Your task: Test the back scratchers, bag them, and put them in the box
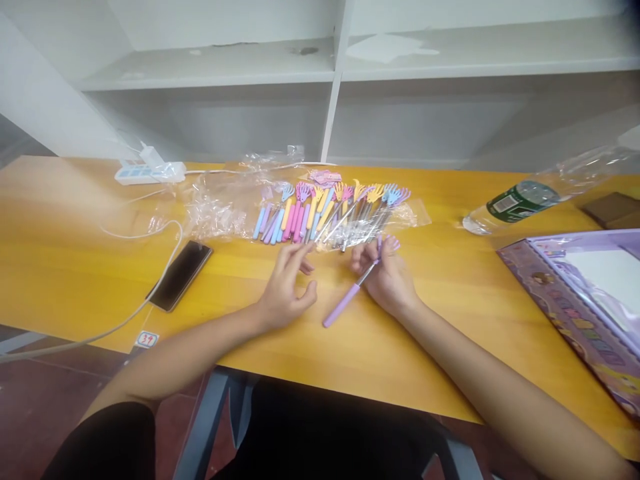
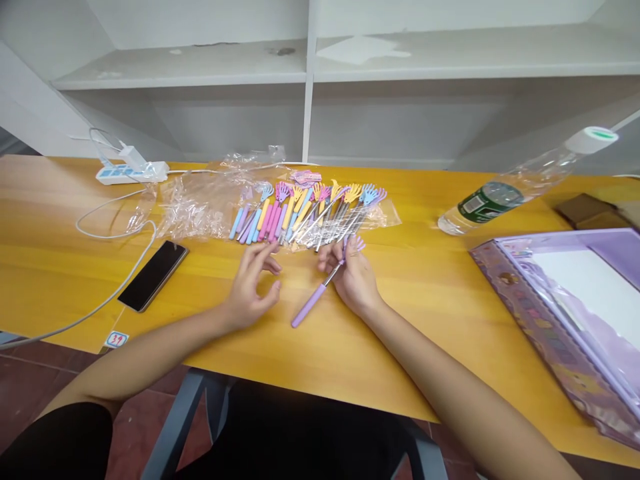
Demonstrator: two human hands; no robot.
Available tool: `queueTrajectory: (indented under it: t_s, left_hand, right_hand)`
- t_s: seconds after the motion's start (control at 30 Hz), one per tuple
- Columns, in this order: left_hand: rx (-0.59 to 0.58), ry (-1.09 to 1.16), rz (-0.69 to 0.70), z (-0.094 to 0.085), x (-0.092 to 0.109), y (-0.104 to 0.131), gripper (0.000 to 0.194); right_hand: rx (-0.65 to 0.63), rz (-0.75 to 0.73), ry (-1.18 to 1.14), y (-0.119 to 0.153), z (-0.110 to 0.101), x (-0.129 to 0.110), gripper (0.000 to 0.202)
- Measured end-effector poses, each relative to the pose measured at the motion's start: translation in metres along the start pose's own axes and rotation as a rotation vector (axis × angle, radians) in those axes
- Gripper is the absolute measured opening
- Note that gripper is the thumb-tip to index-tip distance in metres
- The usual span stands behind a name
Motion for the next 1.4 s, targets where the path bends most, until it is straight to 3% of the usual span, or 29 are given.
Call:
queueTrajectory:
  t_s: [0.13, 0.3, 0.53, 0.63, 0.7, 0.77, 0.83, 0.9, 1.0, 1.13, 1.27, 1.4]
  left_hand:
    - [-0.137, 0.010, 0.050, 0.013, -0.001, 0.002, 0.079]
    - [-0.200, -0.001, 0.127, 0.013, 0.005, 0.004, 0.084]
    - [-0.360, -0.001, 0.116, 0.025, 0.007, 0.007, 0.087]
    - [-0.442, -0.001, 0.096, 0.032, 0.009, 0.012, 0.078]
    - [-0.418, 0.039, 0.080, 0.028, 0.009, 0.014, 0.064]
    - [-0.280, 0.161, 0.013, 0.013, 0.001, 0.011, 0.041]
    - [-0.106, 0.373, -0.137, -0.003, -0.021, 0.007, 0.022]
    - [-0.040, 0.622, -0.346, -0.004, -0.047, 0.005, 0.021]
    - [-0.164, 0.892, -0.614, 0.021, -0.067, 0.008, 0.043]
    - [-0.343, 1.047, -0.794, 0.047, -0.060, 0.019, 0.066]
    - [-0.518, 1.049, -0.834, 0.063, -0.044, 0.035, 0.070]
    - [-0.539, 0.964, -0.802, 0.064, -0.045, 0.039, 0.055]
  right_hand:
    - [0.002, 0.068, -0.098, 0.003, 0.005, 0.012, 0.055]
    - [0.064, 0.099, -0.099, 0.005, 0.004, 0.020, 0.047]
    - [0.220, 0.002, -0.151, 0.002, -0.015, 0.005, 0.054]
    - [0.251, -0.058, -0.129, -0.002, -0.024, -0.008, 0.051]
    - [0.264, -0.099, -0.097, -0.003, -0.029, -0.019, 0.050]
    - [0.250, -0.105, -0.061, -0.003, -0.029, -0.026, 0.045]
    - [0.199, -0.077, -0.016, -0.002, -0.023, -0.029, 0.039]
    - [0.123, -0.026, 0.032, 0.002, -0.012, -0.026, 0.035]
    - [0.021, 0.063, 0.116, 0.013, 0.005, -0.015, 0.036]
    - [-0.062, 0.156, 0.215, 0.024, 0.018, 0.002, 0.039]
    - [-0.066, 0.184, 0.207, 0.021, 0.019, 0.016, 0.042]
    - [-0.045, 0.195, 0.108, 0.013, 0.017, 0.026, 0.043]
Point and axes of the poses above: each hand's wrist, its own y-axis away from the middle knuckle, its own z-axis out of the palm, x = y × z, the point moved 10 cm from there along -y, towards the middle knuckle, and after that the axes turned 1 degree about x, right-handed, at the moved point
